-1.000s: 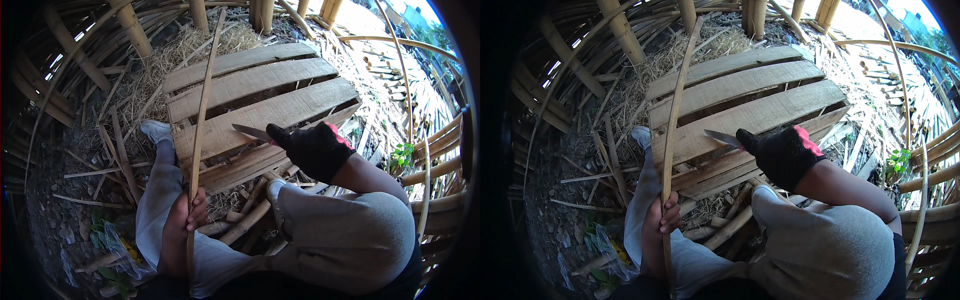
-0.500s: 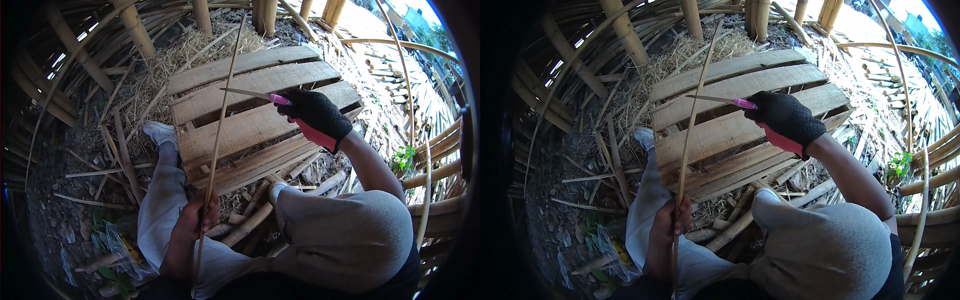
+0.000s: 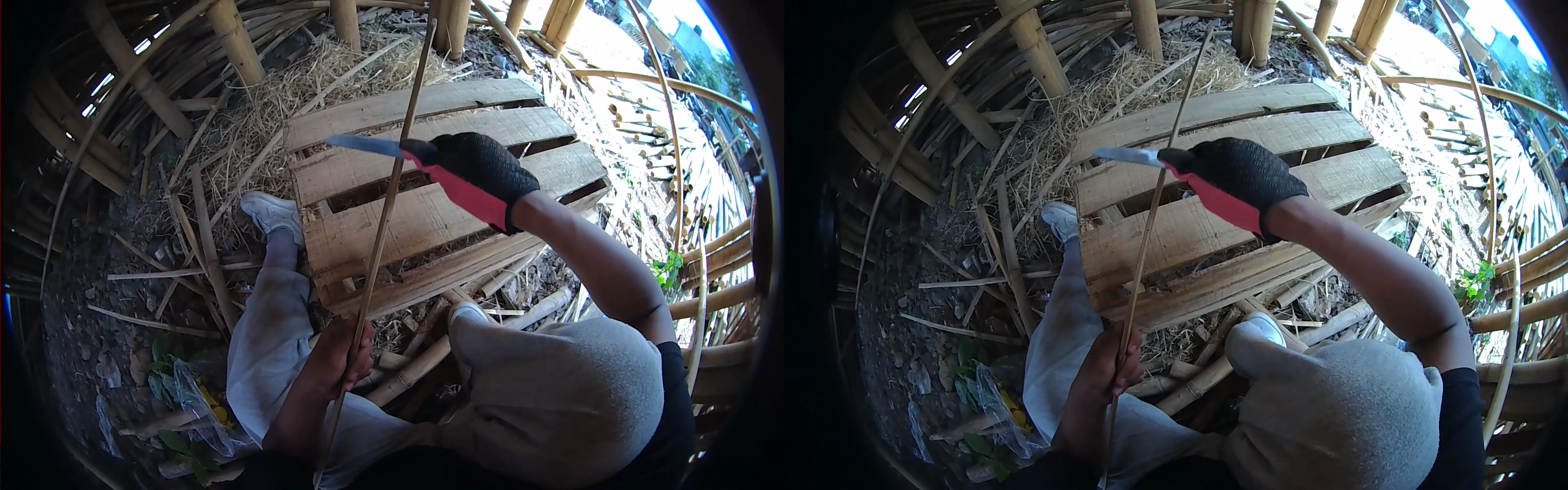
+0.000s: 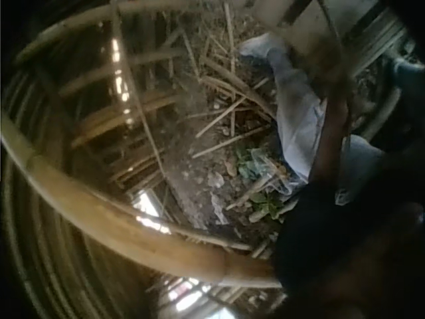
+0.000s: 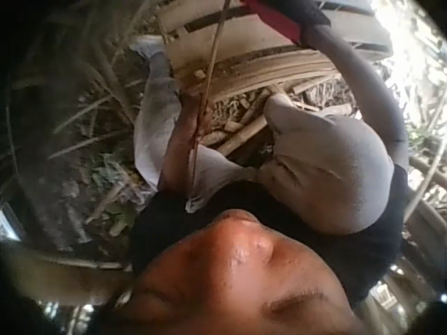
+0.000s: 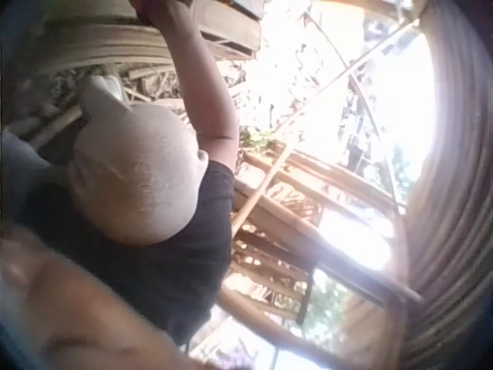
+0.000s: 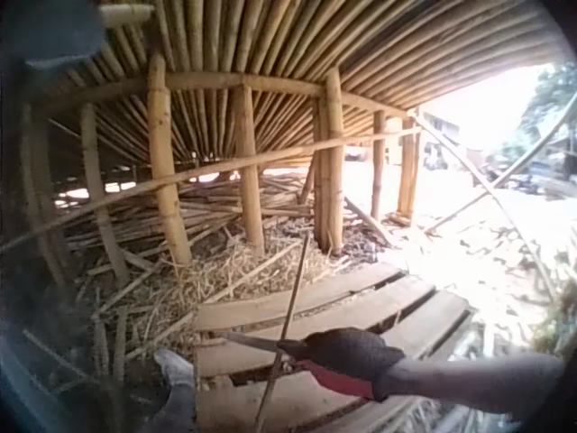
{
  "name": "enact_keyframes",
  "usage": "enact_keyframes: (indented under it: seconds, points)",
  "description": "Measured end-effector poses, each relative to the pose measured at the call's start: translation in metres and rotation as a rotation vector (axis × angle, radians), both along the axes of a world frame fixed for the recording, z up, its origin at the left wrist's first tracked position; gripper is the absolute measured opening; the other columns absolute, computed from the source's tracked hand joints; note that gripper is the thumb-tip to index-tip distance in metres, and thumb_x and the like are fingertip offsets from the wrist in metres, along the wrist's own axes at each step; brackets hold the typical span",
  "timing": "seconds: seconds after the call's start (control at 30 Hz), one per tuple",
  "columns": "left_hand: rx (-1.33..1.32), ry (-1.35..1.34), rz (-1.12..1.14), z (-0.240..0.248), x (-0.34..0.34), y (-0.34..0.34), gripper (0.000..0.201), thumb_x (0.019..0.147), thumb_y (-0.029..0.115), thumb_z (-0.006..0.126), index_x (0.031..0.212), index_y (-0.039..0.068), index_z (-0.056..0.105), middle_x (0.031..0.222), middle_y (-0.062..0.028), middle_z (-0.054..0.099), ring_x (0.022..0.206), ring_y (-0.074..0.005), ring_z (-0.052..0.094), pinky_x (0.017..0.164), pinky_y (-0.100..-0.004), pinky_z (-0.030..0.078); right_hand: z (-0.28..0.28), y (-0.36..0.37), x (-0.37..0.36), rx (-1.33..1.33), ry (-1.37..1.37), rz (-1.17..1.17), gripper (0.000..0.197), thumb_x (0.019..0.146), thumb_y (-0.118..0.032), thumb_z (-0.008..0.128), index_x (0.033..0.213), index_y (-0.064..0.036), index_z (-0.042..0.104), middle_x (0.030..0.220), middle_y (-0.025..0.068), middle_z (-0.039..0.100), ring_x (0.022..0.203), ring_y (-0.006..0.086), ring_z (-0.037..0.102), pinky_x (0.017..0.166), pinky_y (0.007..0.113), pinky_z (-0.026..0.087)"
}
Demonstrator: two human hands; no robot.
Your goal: The person sits on the ground and uses a knife to shave and smooth a long bamboo stick. They hold the stick with the left hand and repeatedly scrape along its length with the knife in the right hand, removing thin strips of material.
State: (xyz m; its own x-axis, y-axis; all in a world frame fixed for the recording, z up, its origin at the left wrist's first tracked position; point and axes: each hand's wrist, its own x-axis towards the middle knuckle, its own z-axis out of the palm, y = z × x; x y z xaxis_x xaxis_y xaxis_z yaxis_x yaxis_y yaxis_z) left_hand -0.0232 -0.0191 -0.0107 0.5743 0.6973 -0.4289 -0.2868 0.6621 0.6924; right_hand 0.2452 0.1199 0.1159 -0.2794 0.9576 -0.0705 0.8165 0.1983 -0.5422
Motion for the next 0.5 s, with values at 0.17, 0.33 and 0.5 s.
enact_keyframes:
  seconds: [0.17,0.33,0.5]
  points:
    - [-0.049,0.003,0.049,0.0,-0.013,-0.008,0.047,0.104,0.055,0.04,0.088,0.011,0.049,0.045,-0.0009,0.042,0.031,-0.0086,0.034,0.033,-0.024,0.027,0.023,-0.013,-0.032,-0.292,-0.06,0.173,0.035,0.104,-0.038,0.046,0.119,-0.0198,0.072,0.092,0.0147,0.071,0.077,0.0316,0.07,0.077,0.039,0.055]
    - [-0.048,-0.03,-0.032,-0.002,0.003,0.006,0.047,0.105,0.053,0.039,0.086,0.011,0.049,0.045,-0.0009,0.042,0.031,-0.0086,0.035,0.034,-0.0238,0.027,-0.009,-0.036,-0.011,-0.098,-0.146,0.202,0.045,0.102,-0.049,0.045,0.107,-0.0153,0.074,0.101,0.0167,0.072,0.092,0.0332,0.069,0.083,0.041,0.053]
    - [-0.082,-0.09,-0.018,-0.005,-0.007,0.003,0.046,0.106,0.052,0.037,0.086,0.011,0.05,0.045,-0.0011,0.043,0.03,-0.0088,0.034,0.034,-0.0238,0.028,-0.001,-0.01,-0.012,0.118,-0.108,0.096,0.04,0.101,-0.043,0.049,0.114,-0.013,0.073,0.088,0.0175,0.072,0.084,0.032,0.071,0.078,0.042,0.055]
